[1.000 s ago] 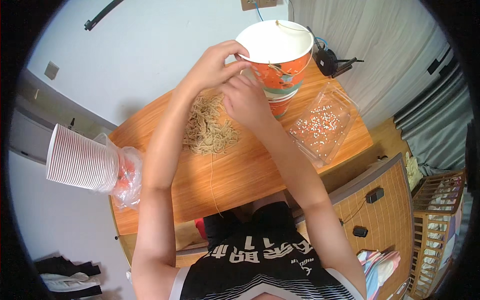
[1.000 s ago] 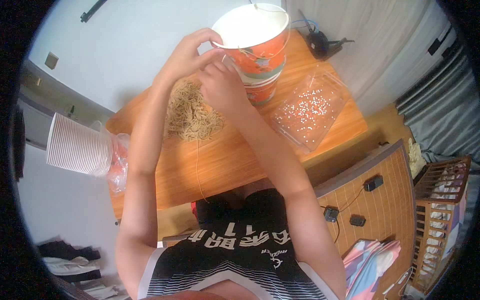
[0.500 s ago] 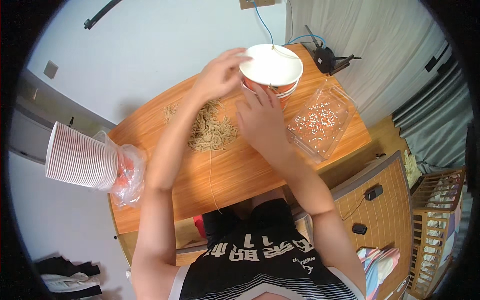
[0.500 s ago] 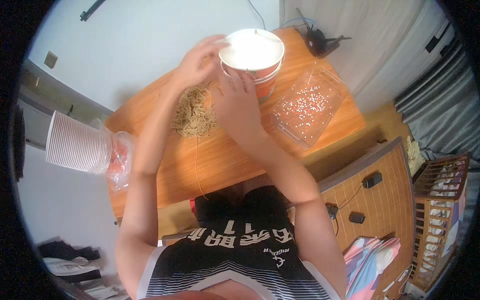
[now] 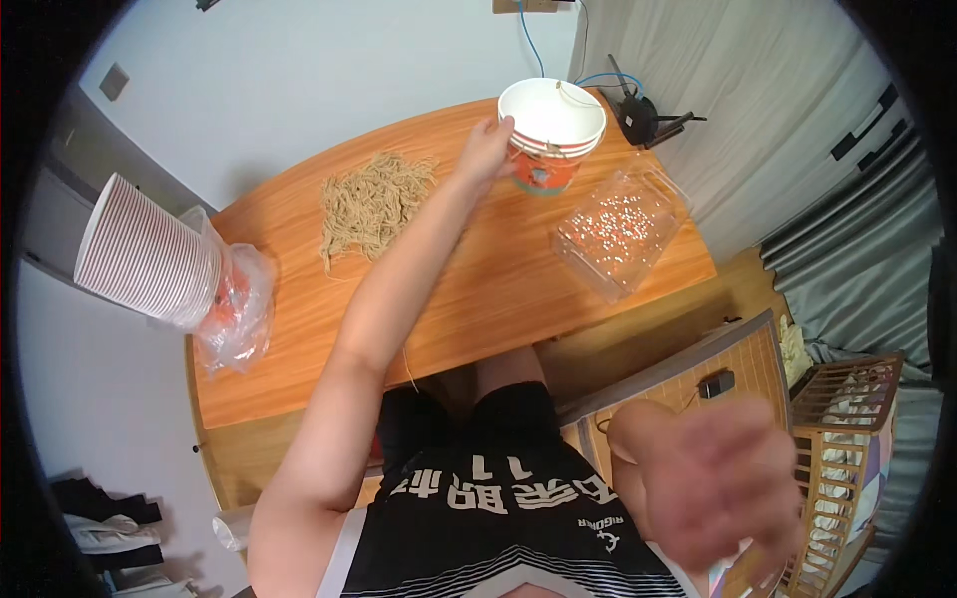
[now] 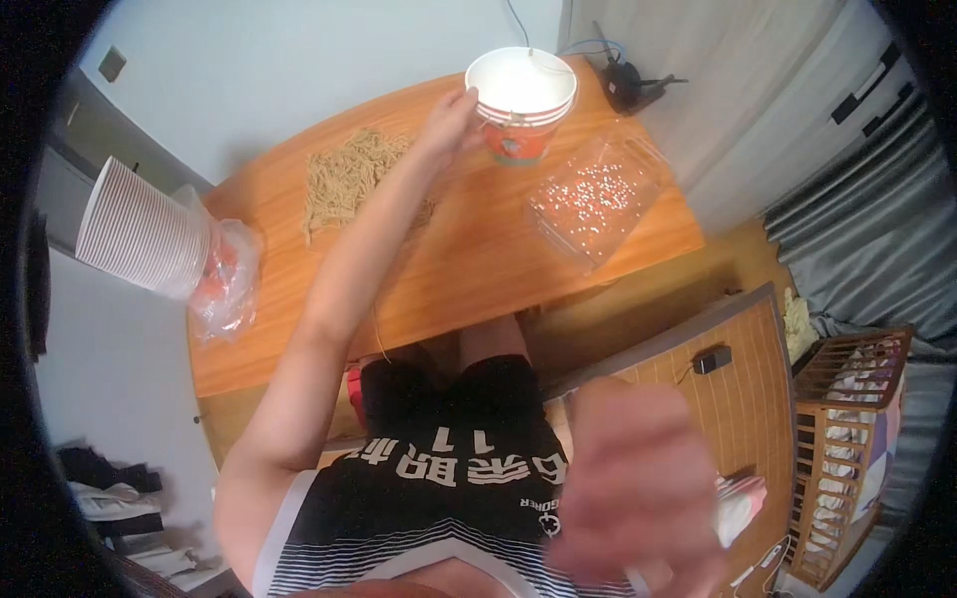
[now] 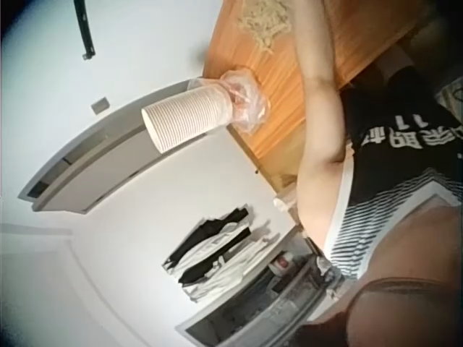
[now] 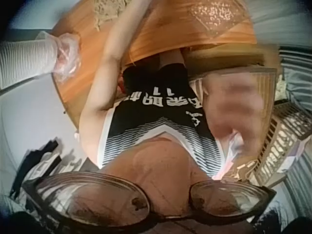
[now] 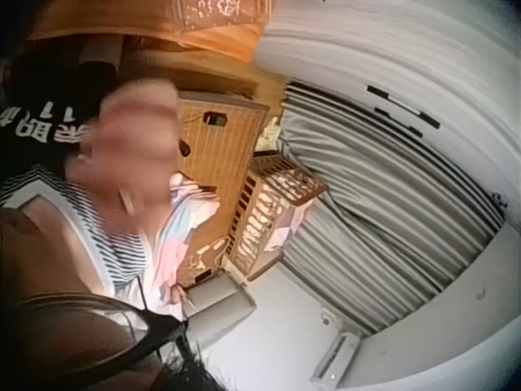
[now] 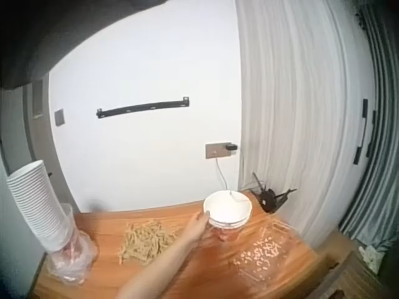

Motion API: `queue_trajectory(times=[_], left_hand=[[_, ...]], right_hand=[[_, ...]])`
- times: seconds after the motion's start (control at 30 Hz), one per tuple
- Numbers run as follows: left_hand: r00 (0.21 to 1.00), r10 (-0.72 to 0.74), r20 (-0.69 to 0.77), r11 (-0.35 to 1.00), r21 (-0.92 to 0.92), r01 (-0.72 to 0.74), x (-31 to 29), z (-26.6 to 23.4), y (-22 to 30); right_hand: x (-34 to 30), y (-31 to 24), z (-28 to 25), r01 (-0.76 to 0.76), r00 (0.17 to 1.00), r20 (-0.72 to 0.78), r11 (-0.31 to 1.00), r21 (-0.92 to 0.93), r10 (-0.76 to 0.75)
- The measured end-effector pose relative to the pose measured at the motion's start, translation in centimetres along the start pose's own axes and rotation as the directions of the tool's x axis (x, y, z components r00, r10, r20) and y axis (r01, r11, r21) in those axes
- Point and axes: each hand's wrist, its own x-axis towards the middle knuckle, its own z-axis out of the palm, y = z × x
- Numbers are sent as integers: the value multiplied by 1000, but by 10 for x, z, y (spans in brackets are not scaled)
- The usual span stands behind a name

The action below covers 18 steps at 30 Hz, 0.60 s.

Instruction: Tying string handles to decorative paper buckets.

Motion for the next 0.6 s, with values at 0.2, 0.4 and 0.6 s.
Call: queue_trajectory(times=[0.2, 0.4, 0.6], left_hand=[[966, 221, -135, 975, 60, -215, -80, 14, 2], [803, 585, -116, 804, 211, -556, -236, -83, 51], [24, 999, 41, -34, 968, -248, -354, -220, 211]], right_hand=[[35, -46, 12, 286, 956, -67, 853, 436, -287], [24, -73, 67, 31, 991, 40, 516, 856, -126], [-1, -89, 117, -1, 992, 35, 271, 962, -120]])
